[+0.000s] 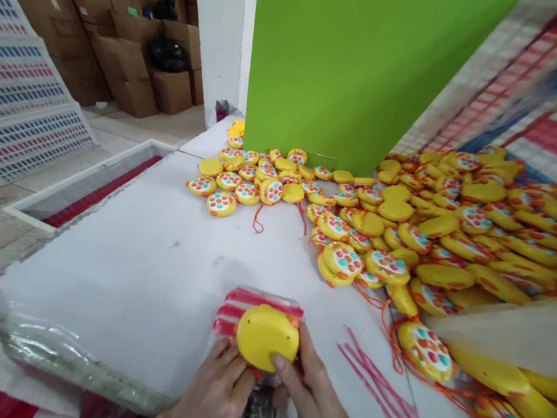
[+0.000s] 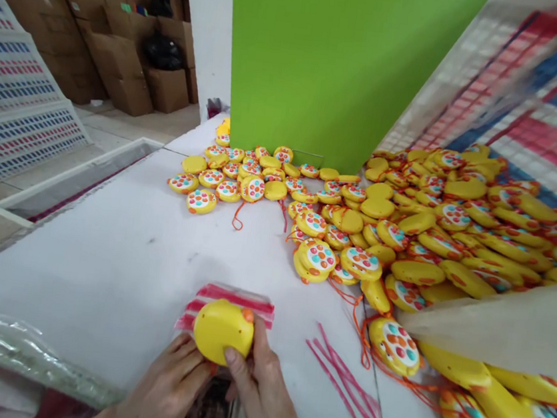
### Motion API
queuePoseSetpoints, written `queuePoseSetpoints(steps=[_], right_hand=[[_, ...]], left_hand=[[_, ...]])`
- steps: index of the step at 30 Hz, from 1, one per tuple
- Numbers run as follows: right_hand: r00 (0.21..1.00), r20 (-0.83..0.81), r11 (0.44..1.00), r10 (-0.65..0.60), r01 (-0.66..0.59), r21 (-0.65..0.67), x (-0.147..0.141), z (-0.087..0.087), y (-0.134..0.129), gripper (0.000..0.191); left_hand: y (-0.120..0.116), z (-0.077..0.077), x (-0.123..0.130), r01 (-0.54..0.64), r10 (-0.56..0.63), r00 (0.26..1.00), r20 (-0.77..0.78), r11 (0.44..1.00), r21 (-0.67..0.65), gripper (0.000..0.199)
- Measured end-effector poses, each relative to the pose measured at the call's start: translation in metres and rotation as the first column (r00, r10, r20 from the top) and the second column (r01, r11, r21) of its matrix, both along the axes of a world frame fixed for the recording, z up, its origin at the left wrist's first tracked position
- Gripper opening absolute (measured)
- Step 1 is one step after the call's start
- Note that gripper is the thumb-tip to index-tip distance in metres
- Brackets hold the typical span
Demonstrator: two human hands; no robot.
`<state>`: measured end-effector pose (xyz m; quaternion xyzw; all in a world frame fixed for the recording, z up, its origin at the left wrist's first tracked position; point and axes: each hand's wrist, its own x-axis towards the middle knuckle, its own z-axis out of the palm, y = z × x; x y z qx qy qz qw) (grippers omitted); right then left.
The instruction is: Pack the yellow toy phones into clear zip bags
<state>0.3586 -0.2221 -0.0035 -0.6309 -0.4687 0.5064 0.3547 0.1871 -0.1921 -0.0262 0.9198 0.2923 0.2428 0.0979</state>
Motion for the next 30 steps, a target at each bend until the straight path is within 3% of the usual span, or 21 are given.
queuePoseSetpoints(steps=[2, 5, 8, 9, 11, 13, 14, 19, 21, 23, 25, 27, 30], right_hand=[[0.97, 0.238, 0.996, 0.053, -0.07, 0.064, 0.002, -0.006, -0.007, 0.06], [0.927, 0.357, 0.976, 0.119, -0.176, 0.131, 0.01, -0.001, -0.016, 0.042], [0.925, 0.358, 0.967, 0.127, -0.196, 0.165, 0.013, 0.015, -0.017, 0.028], [0.926, 0.355, 0.963, 0.127, -0.201, 0.18, 0.011, 0.02, -0.015, 0.027], [0.929, 0.347, 0.953, 0.126, -0.211, 0.219, 0.007, 0.028, -0.01, 0.028], [0.924, 0.354, 0.938, 0.145, -0.243, 0.249, 0.002, 0.031, -0.005, 0.029], [0.915, 0.371, 0.929, 0.161, -0.267, 0.256, 0.001, 0.031, -0.003, 0.03], [0.826, 0.479, 0.883, 0.297, -0.428, 0.191, 0.002, 0.025, 0.004, 0.035], [0.734, 0.53, 0.826, 0.425, -0.554, 0.104, 0.001, 0.024, 0.006, 0.029], [0.615, 0.628, 0.774, 0.476, -0.632, 0.032, -0.002, 0.024, 0.008, 0.022], [0.555, 0.733, 0.796, 0.394, -0.604, 0.03, -0.006, 0.024, 0.011, 0.019], [0.564, 0.78, 0.835, 0.272, -0.542, 0.1, -0.011, 0.024, 0.014, 0.016], [0.644, 0.752, 0.837, 0.142, -0.484, 0.256, -0.022, 0.02, 0.017, 0.013]], left_hand=[[-0.001, 0.009, -0.004, 0.022, -0.022, 0.999, 0.027, 1.0, 0.001, 0.025], [0.004, 0.025, -0.017, 0.022, -0.018, 0.99, 0.141, 0.999, -0.032, 0.021], [0.013, 0.037, -0.034, -0.108, 0.171, 0.947, 0.272, 0.967, -0.233, 0.016], [0.015, 0.038, -0.039, -0.174, 0.282, 0.919, 0.277, 0.917, -0.358, 0.013], [0.019, 0.038, -0.043, -0.233, 0.447, 0.871, 0.205, 0.743, -0.628, 0.014], [0.022, 0.034, -0.039, -0.181, 0.468, 0.873, 0.135, 0.569, -0.802, 0.021], [0.023, 0.031, -0.036, -0.135, 0.453, 0.88, 0.14, 0.523, -0.842, 0.023], [0.026, 0.025, -0.019, -0.007, 0.479, 0.846, 0.236, 0.452, -0.892, 0.029], [0.027, 0.027, -0.016, 0.005, 0.48, 0.846, 0.231, 0.425, -0.905, 0.029], [0.027, 0.027, -0.015, 0.032, 0.482, 0.845, 0.233, 0.389, -0.921, 0.028], [0.026, 0.024, -0.016, 0.09, 0.499, 0.83, 0.247, 0.317, -0.944, 0.029], [0.025, 0.02, -0.018, 0.123, 0.529, 0.813, 0.242, 0.251, -0.96, 0.029], [0.023, 0.015, -0.021, 0.084, 0.542, 0.813, 0.211, 0.25, -0.965, 0.03]])
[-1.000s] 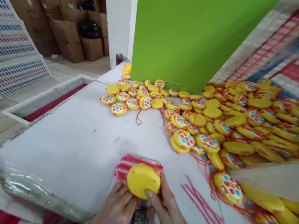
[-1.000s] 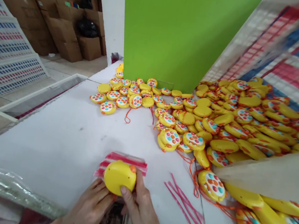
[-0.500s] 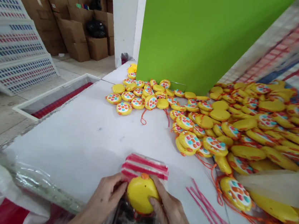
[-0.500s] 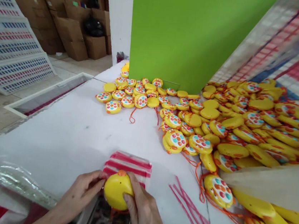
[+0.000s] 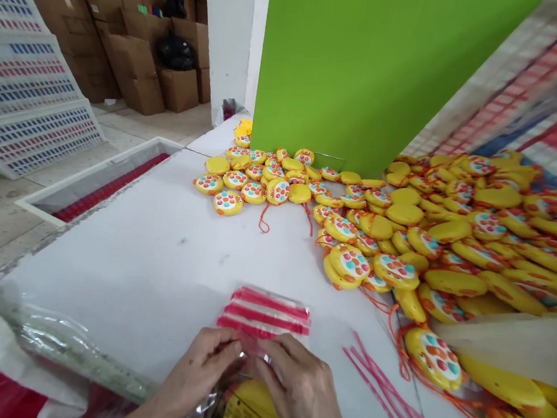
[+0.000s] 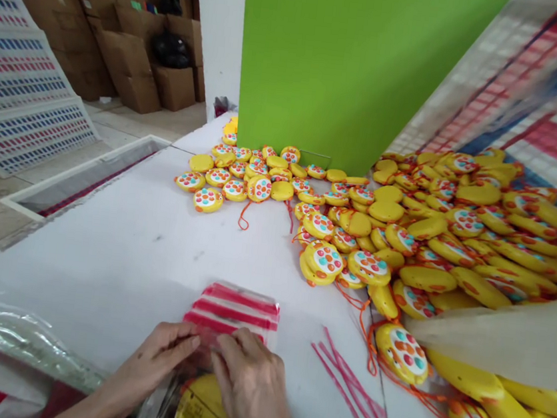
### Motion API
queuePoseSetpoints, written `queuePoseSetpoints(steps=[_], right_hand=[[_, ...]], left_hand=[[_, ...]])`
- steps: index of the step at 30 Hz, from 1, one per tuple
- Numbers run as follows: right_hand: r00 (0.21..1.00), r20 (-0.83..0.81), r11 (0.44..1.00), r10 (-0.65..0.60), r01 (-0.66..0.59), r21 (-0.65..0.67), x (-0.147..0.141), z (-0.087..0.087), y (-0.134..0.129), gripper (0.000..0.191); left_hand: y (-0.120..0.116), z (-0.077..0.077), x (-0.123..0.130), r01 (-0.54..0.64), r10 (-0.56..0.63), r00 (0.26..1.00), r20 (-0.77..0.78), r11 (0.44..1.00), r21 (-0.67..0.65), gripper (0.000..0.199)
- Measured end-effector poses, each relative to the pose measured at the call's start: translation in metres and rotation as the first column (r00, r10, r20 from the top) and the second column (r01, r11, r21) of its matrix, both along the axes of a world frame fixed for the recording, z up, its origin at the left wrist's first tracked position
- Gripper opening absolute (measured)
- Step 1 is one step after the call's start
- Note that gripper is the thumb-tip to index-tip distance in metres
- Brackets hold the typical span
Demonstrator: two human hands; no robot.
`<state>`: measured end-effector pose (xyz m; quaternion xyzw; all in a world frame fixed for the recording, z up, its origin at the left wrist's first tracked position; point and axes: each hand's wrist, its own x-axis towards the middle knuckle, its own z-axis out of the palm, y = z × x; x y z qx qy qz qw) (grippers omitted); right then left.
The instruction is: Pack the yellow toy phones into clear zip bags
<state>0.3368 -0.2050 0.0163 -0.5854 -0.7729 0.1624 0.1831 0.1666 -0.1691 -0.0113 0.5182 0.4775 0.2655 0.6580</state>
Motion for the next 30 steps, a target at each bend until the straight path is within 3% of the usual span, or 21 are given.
queuePoseSetpoints(steps=[3, 8, 13, 19, 22, 26, 30], right_hand=[[0.999, -0.028, 0.995, -0.016, 0.019, 0.099, -0.013, -0.005, 0.004, 0.012], [1.0, 0.027, 0.992, -0.002, -0.001, 0.124, -0.024, -0.007, 0.01, 0.015], [0.997, -0.064, 0.964, -0.049, 0.064, 0.258, -0.018, -0.003, 0.008, 0.016], [0.999, 0.004, 0.976, -0.037, 0.035, 0.217, -0.023, -0.01, 0.005, 0.018], [0.995, -0.058, 0.978, -0.081, 0.09, 0.188, -0.023, -0.009, 0.008, 0.019], [0.93, -0.193, 0.942, -0.313, 0.329, 0.06, 0.017, -0.013, 0.006, 0.015], [0.735, 0.083, 0.737, -0.673, 0.675, -0.006, 0.112, -0.029, -0.024, 0.025]], left_hand=[[-0.002, 0.004, 0.001, 0.061, -0.06, 0.998, -0.019, 0.997, 0.054, 0.029], [-0.006, 0.018, 0.008, 0.141, -0.098, 0.98, -0.175, 0.958, 0.25, 0.027], [-0.006, 0.018, 0.011, 0.154, -0.099, 0.972, -0.212, 0.954, 0.258, 0.027], [-0.006, 0.018, 0.014, 0.164, -0.1, 0.967, -0.232, 0.948, 0.274, 0.023], [-0.009, 0.019, 0.014, 0.194, -0.125, 0.963, -0.24, 0.936, 0.292, 0.025], [-0.009, 0.013, 0.006, 0.182, -0.133, 0.971, -0.201, 0.95, 0.252, 0.026], [-0.004, 0.0, -0.004, 0.113, -0.101, 0.992, -0.08, 0.983, 0.148, 0.027]])
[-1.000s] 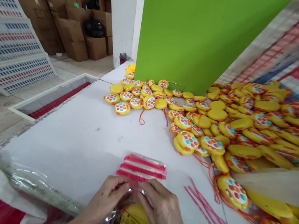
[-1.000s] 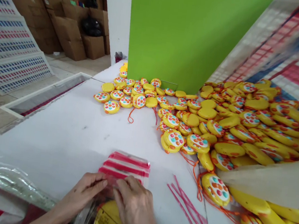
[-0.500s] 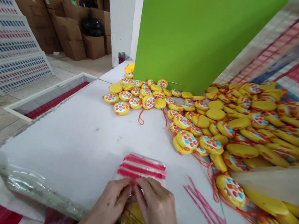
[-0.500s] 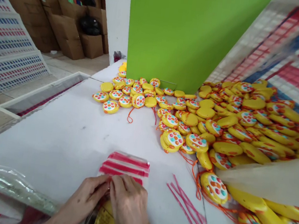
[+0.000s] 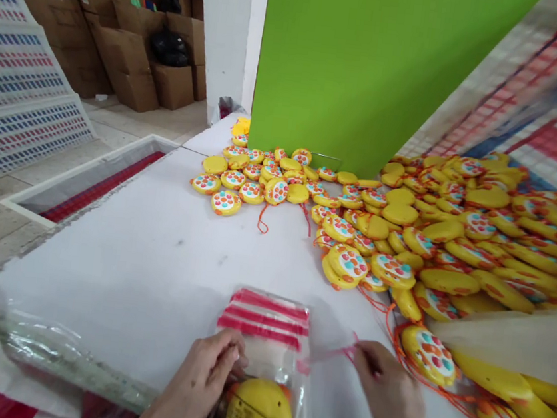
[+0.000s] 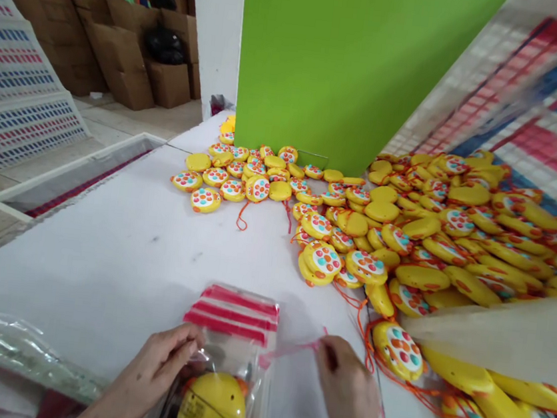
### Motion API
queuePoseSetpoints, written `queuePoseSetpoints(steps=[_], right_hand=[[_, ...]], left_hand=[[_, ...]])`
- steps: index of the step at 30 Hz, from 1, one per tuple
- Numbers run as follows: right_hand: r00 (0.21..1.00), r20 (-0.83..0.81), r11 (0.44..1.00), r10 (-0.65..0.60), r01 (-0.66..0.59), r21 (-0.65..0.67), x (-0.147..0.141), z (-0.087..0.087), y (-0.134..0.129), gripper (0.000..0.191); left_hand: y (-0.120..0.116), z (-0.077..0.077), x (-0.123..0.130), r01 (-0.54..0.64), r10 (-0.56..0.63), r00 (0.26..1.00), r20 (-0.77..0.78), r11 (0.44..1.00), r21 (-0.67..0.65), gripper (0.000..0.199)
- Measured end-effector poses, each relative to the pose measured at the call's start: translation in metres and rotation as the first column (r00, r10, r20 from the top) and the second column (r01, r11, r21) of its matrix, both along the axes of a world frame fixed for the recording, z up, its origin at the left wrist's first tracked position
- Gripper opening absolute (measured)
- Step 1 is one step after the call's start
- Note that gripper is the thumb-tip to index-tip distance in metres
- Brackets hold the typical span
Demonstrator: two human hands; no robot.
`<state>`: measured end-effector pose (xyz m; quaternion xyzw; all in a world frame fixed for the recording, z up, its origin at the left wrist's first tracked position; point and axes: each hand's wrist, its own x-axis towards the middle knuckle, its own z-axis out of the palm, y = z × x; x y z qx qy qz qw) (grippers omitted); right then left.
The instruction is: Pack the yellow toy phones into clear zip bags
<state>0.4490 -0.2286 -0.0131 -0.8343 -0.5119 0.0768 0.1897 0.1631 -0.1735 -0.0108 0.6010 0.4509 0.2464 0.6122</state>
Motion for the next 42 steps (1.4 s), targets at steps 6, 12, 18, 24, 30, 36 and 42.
queuePoseSetpoints(steps=[6, 12, 18, 24, 30, 36, 42], right_hand=[[0.976, 0.17, 0.932, -0.135, 0.183, -0.313, 0.069, 0.0, -0.055, 0.031], [0.94, -0.302, 0.985, 0.161, -0.17, -0.004, -0.029, 0.014, -0.023, 0.024], [0.633, -0.747, 0.953, 0.203, -0.304, 0.002, -0.071, 0.005, 0.014, 0.018], [0.572, -0.786, 0.951, 0.234, -0.302, 0.064, -0.068, 0.002, 0.014, 0.006], [0.583, -0.756, 0.938, 0.296, -0.329, 0.113, -0.064, 0.003, 0.008, 0.011], [0.666, -0.646, 0.908, 0.373, -0.407, 0.105, -0.069, 0.004, 0.005, 0.024], [0.702, -0.38, 0.794, 0.602, -0.576, 0.194, -0.068, 0.002, 0.001, 0.024]], left_hand=[[0.005, -0.003, -0.004, -0.014, 0.033, 0.991, 0.128, 0.989, -0.146, 0.03], [0.005, -0.005, -0.006, -0.001, 0.043, 0.985, 0.165, 0.97, -0.244, 0.027], [0.003, -0.003, -0.008, 0.002, 0.044, 0.986, 0.16, 0.961, -0.277, 0.028], [0.005, -0.004, -0.011, 0.0, 0.024, 0.994, 0.103, 0.974, -0.227, 0.028], [0.007, -0.009, -0.016, -0.066, 0.075, 0.996, 0.039, 0.981, -0.183, 0.022], [0.009, -0.002, -0.013, -0.054, 0.054, 0.999, -0.007, 0.99, -0.127, 0.022], [0.013, -0.004, -0.024, -0.096, 0.106, 0.993, 0.05, 0.98, -0.172, 0.027]])
